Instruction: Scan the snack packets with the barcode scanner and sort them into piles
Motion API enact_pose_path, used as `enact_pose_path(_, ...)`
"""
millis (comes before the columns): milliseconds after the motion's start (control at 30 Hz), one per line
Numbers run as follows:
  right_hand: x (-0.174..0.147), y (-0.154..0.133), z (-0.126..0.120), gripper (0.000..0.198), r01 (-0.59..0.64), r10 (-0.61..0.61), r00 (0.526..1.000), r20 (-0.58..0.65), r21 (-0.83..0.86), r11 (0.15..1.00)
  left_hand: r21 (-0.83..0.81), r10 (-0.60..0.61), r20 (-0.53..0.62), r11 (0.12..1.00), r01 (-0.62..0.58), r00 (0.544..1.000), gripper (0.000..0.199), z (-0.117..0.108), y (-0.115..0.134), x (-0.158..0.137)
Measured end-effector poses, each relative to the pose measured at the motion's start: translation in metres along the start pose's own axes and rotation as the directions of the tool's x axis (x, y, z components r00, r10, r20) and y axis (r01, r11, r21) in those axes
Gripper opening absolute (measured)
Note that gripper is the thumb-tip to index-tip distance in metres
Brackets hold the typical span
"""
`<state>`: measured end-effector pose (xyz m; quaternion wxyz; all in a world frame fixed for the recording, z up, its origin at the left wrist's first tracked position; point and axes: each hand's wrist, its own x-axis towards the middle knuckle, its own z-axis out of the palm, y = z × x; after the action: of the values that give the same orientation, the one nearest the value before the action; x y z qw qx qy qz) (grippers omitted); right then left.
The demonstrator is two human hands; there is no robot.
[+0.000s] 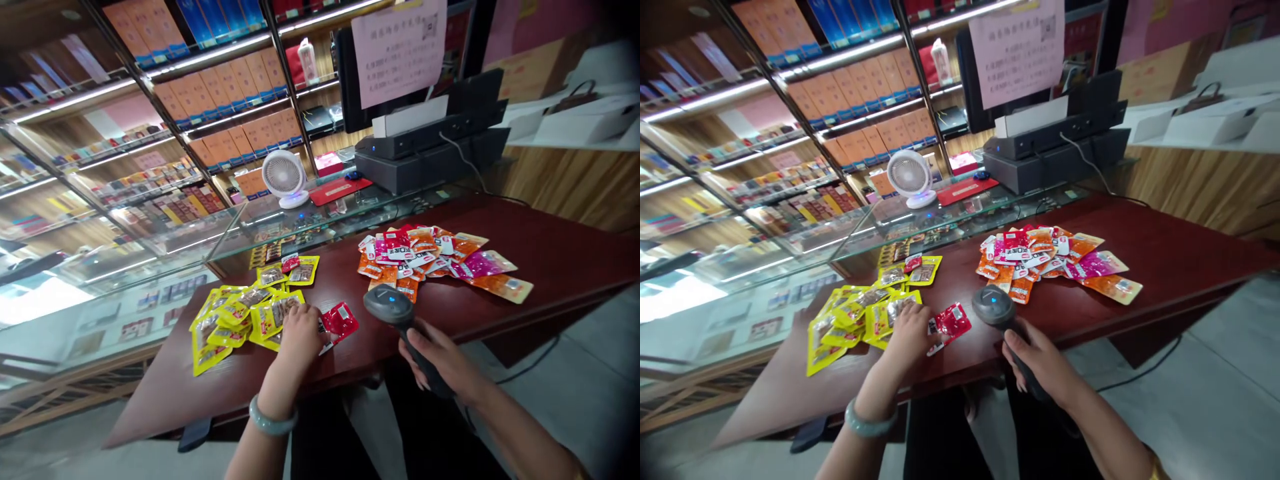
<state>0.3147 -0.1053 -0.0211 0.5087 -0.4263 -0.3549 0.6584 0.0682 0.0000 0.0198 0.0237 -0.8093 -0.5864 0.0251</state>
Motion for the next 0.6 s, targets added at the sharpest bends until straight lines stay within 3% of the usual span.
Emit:
enact_pose_path(167, 0.001, 0.009, 0.008, 0.044, -0.008, 0.011, 0.997, 0.070, -0.039, 0.999, -0.094, -0.065, -0.032, 0.994, 0.062, 0.997, 0.044, 0.009, 0.013, -0.003)
enact_pose_path(400, -0.003, 0.010, 0.013, 0.049, -0.046, 0.056, 0.994, 0.095, -0.100, 0.994, -0.188, -0.064, -0.164, 0.982, 0.032, 0.984, 0.038, 0.014, 0.020, -0.009)
enact_pose_path(600, -0.001, 0.010, 0.003, 0.050, -0.002, 0.008, 0.997, 0.072, -0.075, 0.997, -0.401, -0.124, -0.078, 0.912, 0.082, 0.989, 0.038, 0.018, 0.027, 0.001)
